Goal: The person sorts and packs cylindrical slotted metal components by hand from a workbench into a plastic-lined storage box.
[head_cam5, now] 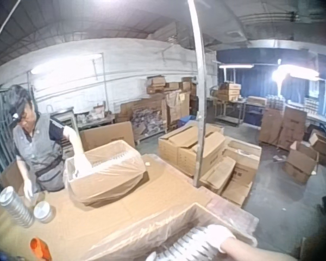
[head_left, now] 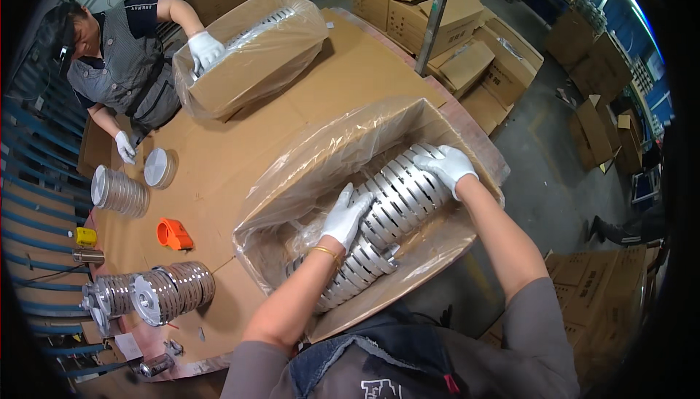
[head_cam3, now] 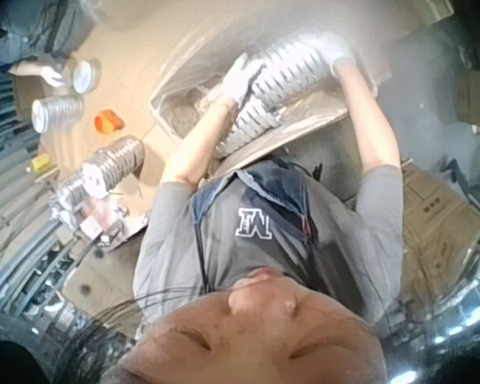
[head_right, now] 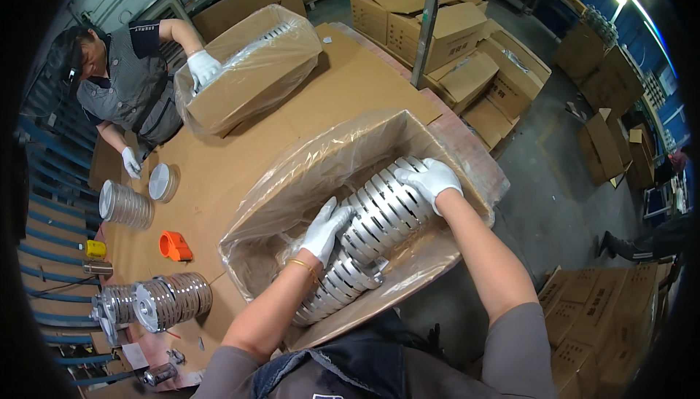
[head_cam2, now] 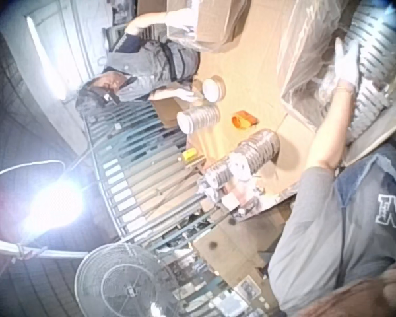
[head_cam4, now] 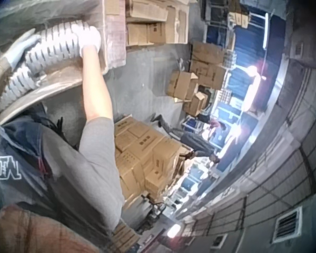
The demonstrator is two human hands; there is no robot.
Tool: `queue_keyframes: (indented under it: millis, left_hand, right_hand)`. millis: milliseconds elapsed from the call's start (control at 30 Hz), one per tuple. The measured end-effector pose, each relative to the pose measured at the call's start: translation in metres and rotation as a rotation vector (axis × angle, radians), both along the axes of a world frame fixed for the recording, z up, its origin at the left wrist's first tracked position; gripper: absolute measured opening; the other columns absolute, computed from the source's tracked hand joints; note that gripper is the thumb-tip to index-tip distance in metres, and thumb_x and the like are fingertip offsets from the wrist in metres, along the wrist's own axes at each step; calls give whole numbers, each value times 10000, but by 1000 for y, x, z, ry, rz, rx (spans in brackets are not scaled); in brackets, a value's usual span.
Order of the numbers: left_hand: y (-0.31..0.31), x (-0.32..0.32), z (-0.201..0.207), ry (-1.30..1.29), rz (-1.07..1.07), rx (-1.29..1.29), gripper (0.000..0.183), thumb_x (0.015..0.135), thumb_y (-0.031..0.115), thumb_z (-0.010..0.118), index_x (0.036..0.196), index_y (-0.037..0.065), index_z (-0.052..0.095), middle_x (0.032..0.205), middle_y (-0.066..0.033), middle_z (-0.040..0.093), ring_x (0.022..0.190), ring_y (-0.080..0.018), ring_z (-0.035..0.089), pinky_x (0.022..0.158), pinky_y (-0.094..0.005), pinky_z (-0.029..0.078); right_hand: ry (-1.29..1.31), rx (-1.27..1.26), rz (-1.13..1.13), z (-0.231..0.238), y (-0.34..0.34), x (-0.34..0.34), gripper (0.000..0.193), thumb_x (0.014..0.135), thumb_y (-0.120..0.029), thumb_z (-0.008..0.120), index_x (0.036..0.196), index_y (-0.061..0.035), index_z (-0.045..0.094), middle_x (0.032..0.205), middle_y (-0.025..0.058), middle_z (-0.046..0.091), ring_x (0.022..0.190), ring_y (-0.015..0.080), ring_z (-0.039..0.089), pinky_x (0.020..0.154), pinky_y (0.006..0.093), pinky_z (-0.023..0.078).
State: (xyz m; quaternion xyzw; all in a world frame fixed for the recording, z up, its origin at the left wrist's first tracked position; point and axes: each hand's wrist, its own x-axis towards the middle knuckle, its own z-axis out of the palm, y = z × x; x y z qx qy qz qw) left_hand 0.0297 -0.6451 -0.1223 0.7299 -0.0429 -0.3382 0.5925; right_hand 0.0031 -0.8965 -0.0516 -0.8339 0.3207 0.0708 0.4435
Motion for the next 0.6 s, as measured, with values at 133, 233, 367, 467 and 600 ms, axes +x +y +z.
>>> queue_keyframes:
  millis: [133, 233, 367, 467, 600]
  left_hand:
    - [-4, -12, 33, 115, 127, -232, 746, 875, 410, 557, 1410, -15, 258, 1435, -204, 327, 1309, -281, 360, 1062, -299, 288]
    - [6, -17, 35, -8, 124, -163, 747, 872, 435, 551, 1419, 19, 258, 1413, -209, 361, 1297, -303, 378, 1047, -308, 303]
    - [6, -22, 47, -179, 57, 2, 743, 868, 456, 544, 1425, 54, 262, 1372, -227, 409, 1265, -343, 412, 1023, -321, 325]
    - [7, -22, 53, -225, 48, 45, 740, 864, 456, 549, 1417, 47, 275, 1367, -220, 418, 1256, -350, 420, 1018, -325, 332]
    - [11, -27, 48, -168, 132, -40, 715, 870, 415, 564, 1403, 24, 292, 1358, -228, 428, 1237, -331, 449, 1010, -322, 342]
  right_hand:
    - [-104, 13, -66, 19, 3, -24, 576, 684, -396, 747, 1056, 26, 618, 1030, 155, 655, 943, 253, 612, 848, 314, 449]
    - [-208, 164, -133, 35, 17, -33, 466, 717, -302, 747, 1029, 25, 632, 967, 100, 665, 864, 169, 601, 797, 278, 458]
    - [-337, 248, -237, 33, 16, -41, 358, 773, -208, 717, 1017, 43, 640, 902, 52, 660, 800, 125, 585, 744, 247, 460]
    - [-376, 330, -240, 31, 15, -48, 298, 809, -153, 679, 1028, 45, 645, 901, 29, 651, 808, 102, 573, 742, 224, 452]
    - [-386, 325, -269, 45, 29, -60, 306, 809, -152, 682, 1039, 46, 645, 902, 21, 648, 787, 86, 570, 726, 220, 452]
